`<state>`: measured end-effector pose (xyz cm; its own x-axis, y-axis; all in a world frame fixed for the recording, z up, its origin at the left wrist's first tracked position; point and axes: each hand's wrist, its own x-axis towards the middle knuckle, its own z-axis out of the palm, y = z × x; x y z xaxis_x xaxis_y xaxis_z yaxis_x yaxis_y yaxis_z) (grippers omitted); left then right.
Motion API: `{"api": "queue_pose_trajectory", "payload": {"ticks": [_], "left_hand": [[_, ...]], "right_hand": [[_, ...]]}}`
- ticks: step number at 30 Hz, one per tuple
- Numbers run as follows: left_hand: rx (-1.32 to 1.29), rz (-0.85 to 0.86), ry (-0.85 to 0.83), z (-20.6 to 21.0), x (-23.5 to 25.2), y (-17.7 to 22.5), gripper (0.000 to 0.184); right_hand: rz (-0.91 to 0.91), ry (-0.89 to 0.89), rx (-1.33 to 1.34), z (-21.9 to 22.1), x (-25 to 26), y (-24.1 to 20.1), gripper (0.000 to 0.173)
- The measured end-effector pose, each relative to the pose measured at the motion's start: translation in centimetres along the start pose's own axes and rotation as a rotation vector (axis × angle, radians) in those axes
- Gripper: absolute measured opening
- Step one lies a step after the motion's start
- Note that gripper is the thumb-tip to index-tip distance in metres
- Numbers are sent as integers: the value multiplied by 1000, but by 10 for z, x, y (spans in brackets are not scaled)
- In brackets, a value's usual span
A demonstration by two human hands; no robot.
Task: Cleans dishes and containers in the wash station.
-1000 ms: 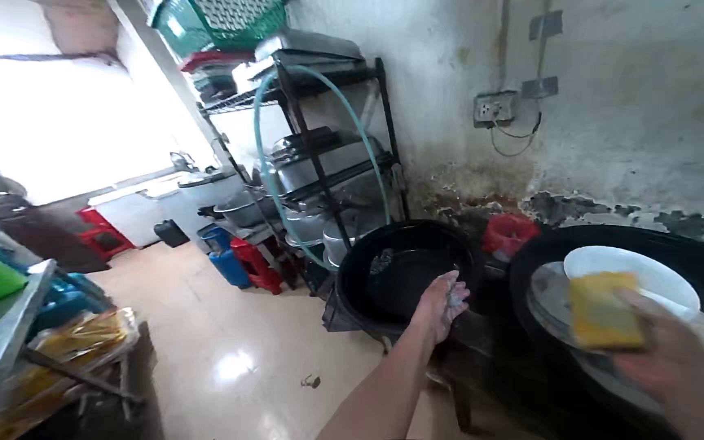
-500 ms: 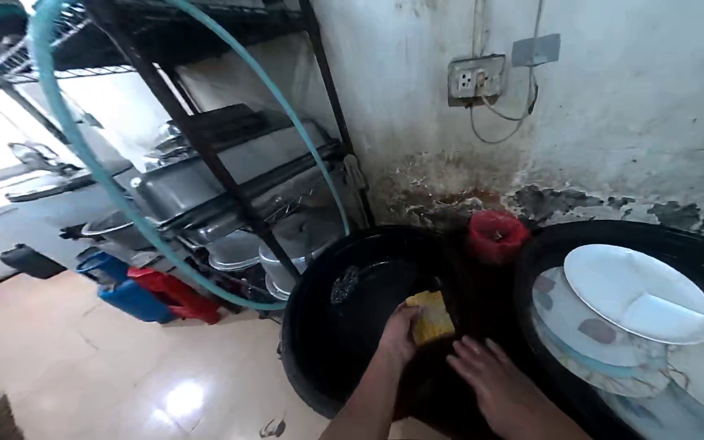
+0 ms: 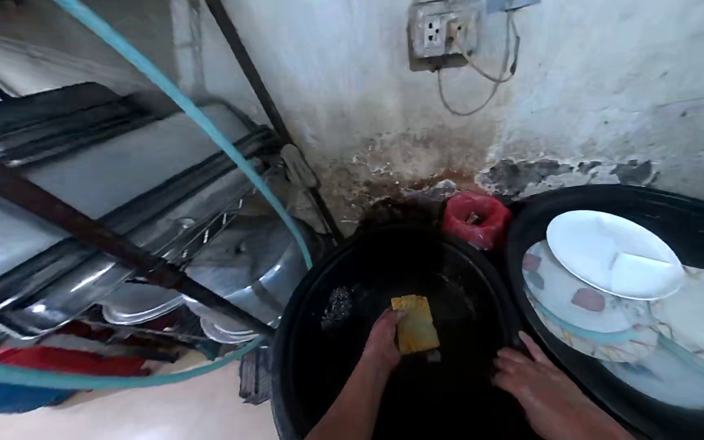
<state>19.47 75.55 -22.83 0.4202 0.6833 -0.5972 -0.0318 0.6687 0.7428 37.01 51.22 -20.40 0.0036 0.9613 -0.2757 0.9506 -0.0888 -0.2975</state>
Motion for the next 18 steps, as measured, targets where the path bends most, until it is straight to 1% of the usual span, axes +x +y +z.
{"api": "queue_pose_trajectory", "payload": {"ticks": [2,3,4,5,6,7,8,9,11,12,13,15,16,17,18], "left_hand": [[-5,-28,-24,17,2,-7,37],[-10,-41,-29,25,1,-10,38],[-10,-52,-29,33,1,-14,39],[-1,-59,-27,38,0,-17,39],[20,-62,-27,43,-1,-21,39],[49,-68,-34,46,-2,-23,40],[69,-76,-41,50,-4,-25,41],[81,-90,-49,54,-7,-27,40],[93,-102,-81,61,-10,-30,41],[113,-92,-105,65,-9,-31,43],[142,-79,-127,70,-9,-31,46],[224,-68,-140,78,-7,-34,54],[274,-57,-142,80,-4,-35,57],[336,-36,-146,84,-1,-36,58],[430,-20,-151,89,2,-37,59]], "right_hand": [[24,-10,6,-2,-12,6,41],[17,-17,51,-8,-17,4,43],[-2,14,126,-16,-22,3,46],[-31,129,227,-23,-27,5,47],[-33,280,348,-29,-31,12,46],[12,417,478,-35,-34,25,41],[107,522,627,-42,-36,43,36],[244,607,798,-47,-36,65,35],[528,784,1140,-45,-32,118,39],[639,895,1230,-39,-29,140,44],[697,1008,1302,-30,-26,156,47],[686,1191,1473,-9,-20,173,46],[646,1213,1620,-3,-13,174,41],[611,1146,1842,-2,-6,171,35],[556,980,2081,-7,-1,165,35]]}}
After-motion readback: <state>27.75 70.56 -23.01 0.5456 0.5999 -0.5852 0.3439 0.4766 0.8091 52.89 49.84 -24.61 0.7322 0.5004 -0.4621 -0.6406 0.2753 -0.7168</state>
